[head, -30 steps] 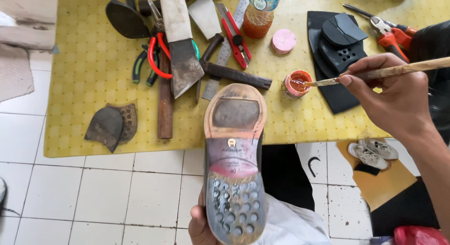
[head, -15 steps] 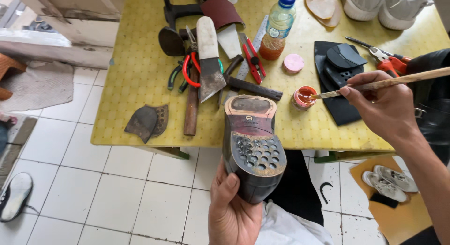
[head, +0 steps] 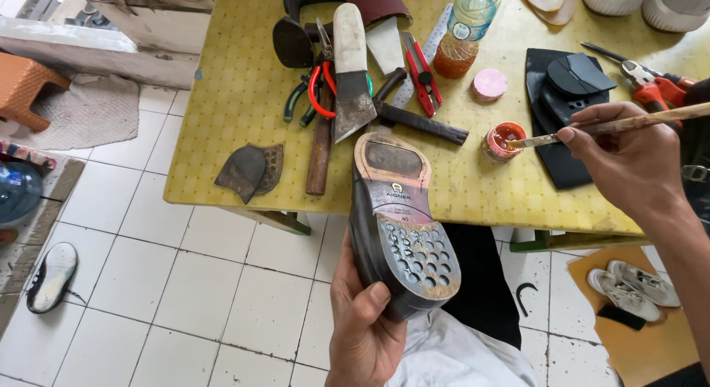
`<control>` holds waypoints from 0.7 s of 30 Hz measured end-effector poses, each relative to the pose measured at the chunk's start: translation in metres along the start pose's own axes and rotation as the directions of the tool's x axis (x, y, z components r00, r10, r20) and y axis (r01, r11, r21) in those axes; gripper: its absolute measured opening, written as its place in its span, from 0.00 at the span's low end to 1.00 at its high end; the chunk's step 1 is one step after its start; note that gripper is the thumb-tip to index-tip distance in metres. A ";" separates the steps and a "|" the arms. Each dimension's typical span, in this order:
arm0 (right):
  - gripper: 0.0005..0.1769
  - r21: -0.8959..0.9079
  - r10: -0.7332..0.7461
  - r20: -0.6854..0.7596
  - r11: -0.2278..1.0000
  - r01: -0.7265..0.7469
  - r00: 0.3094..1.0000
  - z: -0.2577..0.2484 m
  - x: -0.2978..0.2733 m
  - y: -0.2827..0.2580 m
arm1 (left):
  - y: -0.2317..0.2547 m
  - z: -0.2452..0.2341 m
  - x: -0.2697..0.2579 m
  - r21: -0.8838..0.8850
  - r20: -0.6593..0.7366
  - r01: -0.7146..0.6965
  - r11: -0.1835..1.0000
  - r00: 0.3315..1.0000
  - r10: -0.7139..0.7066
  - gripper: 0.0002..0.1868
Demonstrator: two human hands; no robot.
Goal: The person holds a black shoe and uses a brush to apply a reddish adhesive to the sole. They repeatedly dip the brush into a small container of glue and spread it across the textured heel and the front part of the sole.
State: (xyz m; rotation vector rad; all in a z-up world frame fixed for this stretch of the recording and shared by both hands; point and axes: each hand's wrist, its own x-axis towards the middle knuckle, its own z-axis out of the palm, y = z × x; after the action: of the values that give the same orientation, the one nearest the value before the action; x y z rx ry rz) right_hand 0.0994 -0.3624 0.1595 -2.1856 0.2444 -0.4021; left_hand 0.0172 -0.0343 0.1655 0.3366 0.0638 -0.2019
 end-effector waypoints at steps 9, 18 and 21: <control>0.09 0.022 0.029 0.008 0.999 -0.029 1.000 -0.004 -0.003 -0.004 | -0.036 -0.059 0.021 -0.184 -0.178 0.309 0.933 0.923 -0.341 0.35; 0.08 -0.037 -0.025 0.028 0.999 0.026 0.999 -0.004 0.000 0.000 | -0.064 -0.080 0.047 0.100 -0.211 0.055 0.993 0.977 -0.033 0.26; 0.07 -0.158 -0.022 0.048 0.987 0.029 0.999 -0.007 -0.005 -0.002 | -0.068 -0.081 0.049 0.145 -0.150 -0.016 0.989 0.988 0.038 0.22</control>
State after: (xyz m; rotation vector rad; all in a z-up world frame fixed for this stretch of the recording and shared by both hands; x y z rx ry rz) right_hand 0.0925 -0.3646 0.1636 -2.3535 0.2299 -0.3561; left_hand 0.0483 -0.0786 0.0625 0.4961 0.1962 -0.1539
